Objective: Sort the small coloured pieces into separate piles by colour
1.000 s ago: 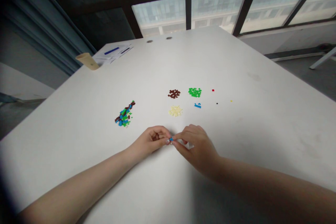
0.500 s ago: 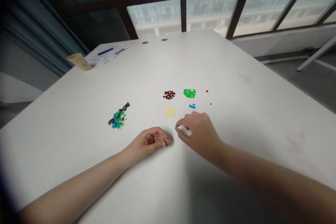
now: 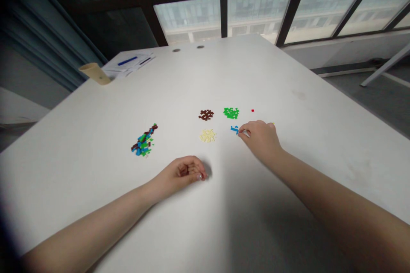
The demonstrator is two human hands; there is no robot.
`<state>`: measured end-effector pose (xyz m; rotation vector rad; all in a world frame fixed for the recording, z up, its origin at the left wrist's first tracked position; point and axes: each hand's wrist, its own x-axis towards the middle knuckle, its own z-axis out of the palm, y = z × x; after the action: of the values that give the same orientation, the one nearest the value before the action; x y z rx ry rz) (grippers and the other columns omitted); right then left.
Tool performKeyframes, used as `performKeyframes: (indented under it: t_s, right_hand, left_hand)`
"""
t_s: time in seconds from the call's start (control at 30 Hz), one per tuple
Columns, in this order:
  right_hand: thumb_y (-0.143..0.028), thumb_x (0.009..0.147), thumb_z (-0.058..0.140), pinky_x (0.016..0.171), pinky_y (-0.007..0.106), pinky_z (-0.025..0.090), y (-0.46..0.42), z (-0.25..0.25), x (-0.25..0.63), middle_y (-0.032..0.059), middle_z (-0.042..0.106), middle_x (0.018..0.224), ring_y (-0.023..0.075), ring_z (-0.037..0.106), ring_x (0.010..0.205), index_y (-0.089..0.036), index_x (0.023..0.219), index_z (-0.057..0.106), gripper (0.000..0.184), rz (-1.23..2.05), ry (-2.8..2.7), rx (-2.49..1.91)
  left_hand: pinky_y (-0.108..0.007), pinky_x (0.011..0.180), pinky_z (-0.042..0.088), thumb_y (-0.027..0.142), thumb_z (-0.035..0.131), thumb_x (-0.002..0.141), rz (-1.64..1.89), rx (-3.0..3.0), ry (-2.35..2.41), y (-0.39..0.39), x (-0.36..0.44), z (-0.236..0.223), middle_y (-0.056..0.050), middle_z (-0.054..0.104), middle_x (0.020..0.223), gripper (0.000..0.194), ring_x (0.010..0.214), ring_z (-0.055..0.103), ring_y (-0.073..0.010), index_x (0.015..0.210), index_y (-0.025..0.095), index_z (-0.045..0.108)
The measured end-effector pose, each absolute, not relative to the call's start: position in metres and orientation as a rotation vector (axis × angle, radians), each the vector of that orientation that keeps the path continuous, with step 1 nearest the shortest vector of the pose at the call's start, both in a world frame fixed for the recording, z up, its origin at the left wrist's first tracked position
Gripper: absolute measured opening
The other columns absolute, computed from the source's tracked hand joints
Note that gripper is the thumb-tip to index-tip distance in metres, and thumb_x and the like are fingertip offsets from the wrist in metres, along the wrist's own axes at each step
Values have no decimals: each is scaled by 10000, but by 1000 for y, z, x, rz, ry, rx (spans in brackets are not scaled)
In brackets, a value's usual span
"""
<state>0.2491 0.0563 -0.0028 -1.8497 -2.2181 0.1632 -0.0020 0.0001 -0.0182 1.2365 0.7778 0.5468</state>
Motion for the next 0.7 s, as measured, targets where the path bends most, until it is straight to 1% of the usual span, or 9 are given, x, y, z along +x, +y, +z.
performKeyframes:
  t_s: [0.1, 0.17, 0.3, 0.37, 0.47, 0.53, 0.6, 0.7]
  right_hand:
    - [-289, 788, 486, 647, 291, 278, 58, -4, 250, 11, 672, 777, 189, 553, 763, -236, 781, 679, 200, 132, -2202, -1827]
    - [-269, 801, 472, 661, 299, 282, 55, -2, 247, 20, 670, 777, 189, 550, 763, -221, 794, 671, 205, 89, -2201, -1777]
    - [-243, 815, 439, 669, 285, 293, 29, 6, 226, 41, 629, 723, 166, 512, 723, -176, 763, 624, 203, 112, -2343, -1428]
    - [-223, 811, 428, 642, 271, 288, 10, 6, 214, 34, 592, 679, 148, 480, 676, -173, 695, 576, 194, 215, -2491, -1279]
    - [-194, 798, 417, 589, 267, 252, -9, 0, 203, 13, 550, 637, 129, 432, 614, -179, 629, 502, 189, 380, -2699, -1207]
    - [-198, 799, 413, 580, 271, 234, -13, -4, 201, 8, 545, 644, 126, 419, 612, -180, 627, 479, 185, 432, -2768, -1190]
    - [-209, 805, 407, 579, 274, 223, -12, -7, 202, 7, 540, 648, 127, 411, 617, -181, 631, 464, 186, 444, -2795, -1177]
    - [-217, 812, 396, 575, 277, 209, -8, -8, 203, 7, 530, 646, 125, 401, 613, -179, 632, 449, 191, 444, -2801, -1170]
  left_hand:
    - [-242, 731, 417, 248, 584, 764, 537, 1268, 788, 0, -2, -18, -46, 617, 809, 139, 751, 555, -103, 848, 138, 579]
    - [-237, 701, 418, 267, 568, 772, 533, 1328, 821, -2, 0, -17, -40, 611, 781, 148, 725, 547, -103, 844, 138, 576]
    - [-226, 604, 407, 288, 455, 827, 525, 1717, 1032, -4, 0, -8, -23, 592, 721, 178, 638, 511, -104, 860, 158, 571]
    - [-251, 637, 412, 259, 398, 842, 486, 2052, 1215, 2, -6, -1, -40, 603, 770, 207, 677, 521, -128, 888, 170, 579]
    - [-327, 732, 406, 202, 355, 833, 318, 2461, 1661, 22, -30, 13, -90, 611, 871, 263, 817, 541, -202, 902, 161, 606]
    - [-362, 733, 403, 209, 352, 831, 213, 2474, 2085, 39, -52, 21, -116, 602, 934, 291, 881, 533, -250, 938, 150, 616]
    - [-378, 707, 402, 224, 333, 837, 145, 2388, 2379, 54, -73, 23, -122, 596, 959, 322, 897, 527, -278, 960, 160, 624]
    - [-377, 682, 401, 253, 335, 837, 140, 2364, 2438, 68, -92, 16, -107, 596, 994, 333, 906, 521, -285, 975, 193, 632]
